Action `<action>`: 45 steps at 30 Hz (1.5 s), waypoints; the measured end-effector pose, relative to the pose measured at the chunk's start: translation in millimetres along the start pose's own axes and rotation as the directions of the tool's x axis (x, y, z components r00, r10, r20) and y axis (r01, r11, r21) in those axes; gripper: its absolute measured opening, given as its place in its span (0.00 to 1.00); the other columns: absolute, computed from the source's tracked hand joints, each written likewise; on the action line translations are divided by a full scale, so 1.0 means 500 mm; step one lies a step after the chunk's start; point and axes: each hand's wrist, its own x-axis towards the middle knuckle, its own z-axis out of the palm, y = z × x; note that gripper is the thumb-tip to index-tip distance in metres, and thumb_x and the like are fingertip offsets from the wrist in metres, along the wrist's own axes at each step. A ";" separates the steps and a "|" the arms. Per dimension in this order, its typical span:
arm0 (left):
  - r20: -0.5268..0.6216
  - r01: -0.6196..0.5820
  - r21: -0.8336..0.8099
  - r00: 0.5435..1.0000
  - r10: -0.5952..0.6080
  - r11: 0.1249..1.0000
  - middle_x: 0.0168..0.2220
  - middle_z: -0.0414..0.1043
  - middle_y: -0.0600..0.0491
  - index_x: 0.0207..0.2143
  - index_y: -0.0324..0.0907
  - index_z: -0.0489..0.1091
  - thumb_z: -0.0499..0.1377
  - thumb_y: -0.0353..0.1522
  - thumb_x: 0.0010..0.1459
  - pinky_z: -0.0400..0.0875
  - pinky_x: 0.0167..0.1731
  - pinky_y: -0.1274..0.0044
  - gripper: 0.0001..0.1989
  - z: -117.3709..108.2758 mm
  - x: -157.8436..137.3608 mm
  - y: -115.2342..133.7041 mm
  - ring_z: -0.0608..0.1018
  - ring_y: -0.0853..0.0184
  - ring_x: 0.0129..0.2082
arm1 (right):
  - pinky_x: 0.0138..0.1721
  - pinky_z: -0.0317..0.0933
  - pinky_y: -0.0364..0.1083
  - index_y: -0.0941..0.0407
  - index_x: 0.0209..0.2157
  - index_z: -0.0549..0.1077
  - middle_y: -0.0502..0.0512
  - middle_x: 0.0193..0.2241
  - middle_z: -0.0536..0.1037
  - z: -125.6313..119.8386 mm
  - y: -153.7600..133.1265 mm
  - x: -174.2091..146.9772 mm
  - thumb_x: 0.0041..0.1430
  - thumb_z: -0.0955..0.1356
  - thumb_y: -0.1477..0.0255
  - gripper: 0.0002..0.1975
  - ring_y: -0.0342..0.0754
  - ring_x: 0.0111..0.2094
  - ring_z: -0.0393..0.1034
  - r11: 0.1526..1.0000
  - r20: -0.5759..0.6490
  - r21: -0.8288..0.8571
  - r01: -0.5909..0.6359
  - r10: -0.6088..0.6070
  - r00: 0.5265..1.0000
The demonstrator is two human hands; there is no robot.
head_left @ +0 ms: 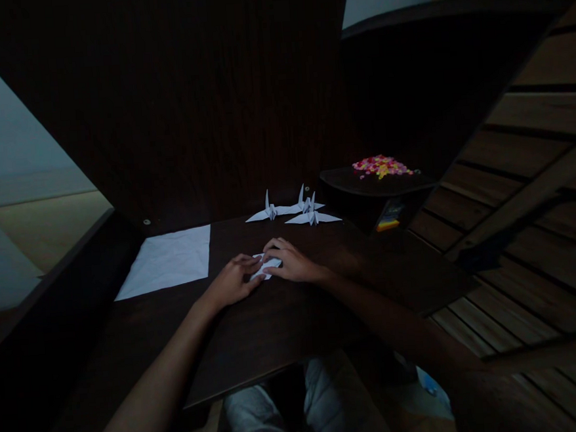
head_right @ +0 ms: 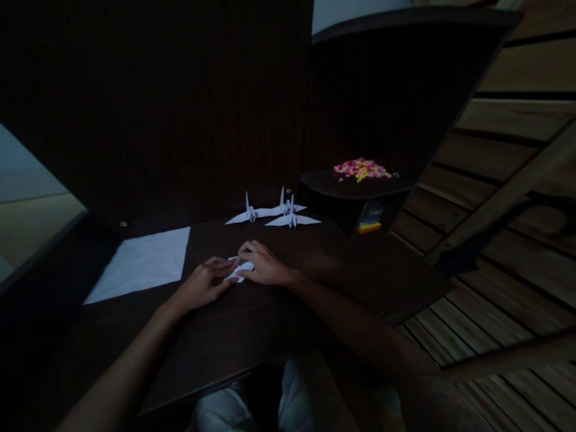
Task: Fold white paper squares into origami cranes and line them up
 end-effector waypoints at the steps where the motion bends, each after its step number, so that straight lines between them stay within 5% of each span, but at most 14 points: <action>1: 0.008 -0.020 0.017 1.000 0.020 1.000 0.54 0.70 0.50 0.53 0.44 0.70 0.53 0.37 0.61 0.65 0.54 0.66 0.19 0.000 0.000 -0.001 0.70 0.60 0.53 | 0.49 0.59 0.50 0.57 0.40 0.74 0.57 0.41 0.70 -0.001 0.000 0.000 0.56 0.69 0.70 0.09 0.49 0.45 0.64 1.000 0.015 0.021 0.010 -0.010 1.000; 20: -0.043 -0.056 -0.052 0.998 0.054 0.997 0.48 0.75 0.52 0.45 0.46 0.75 0.54 0.36 0.61 0.69 0.52 0.70 0.14 0.004 -0.006 -0.013 0.76 0.62 0.48 | 0.46 0.61 0.48 0.56 0.37 0.77 0.57 0.42 0.73 -0.008 0.014 -0.003 0.59 0.67 0.71 0.07 0.48 0.44 0.67 0.992 0.067 -0.092 0.090 -0.084 0.994; 27: -0.030 -0.058 -0.065 0.998 0.057 0.996 0.47 0.76 0.52 0.43 0.46 0.76 0.55 0.35 0.60 0.69 0.52 0.70 0.13 0.003 -0.002 -0.016 0.77 0.62 0.48 | 0.48 0.60 0.49 0.54 0.44 0.75 0.56 0.47 0.74 -0.013 0.020 -0.004 0.59 0.67 0.69 0.12 0.49 0.47 0.66 0.984 0.143 -0.100 0.147 -0.132 0.981; 45: -0.121 -0.020 -0.131 0.993 0.004 0.991 0.41 0.78 0.50 0.41 0.42 0.76 0.52 0.37 0.62 0.70 0.46 0.72 0.15 0.001 0.000 -0.001 0.78 0.63 0.42 | 0.46 0.59 0.47 0.59 0.38 0.73 0.56 0.39 0.75 -0.006 0.002 0.003 0.65 0.61 0.71 0.11 0.47 0.41 0.66 0.981 0.099 -0.155 0.114 -0.100 0.990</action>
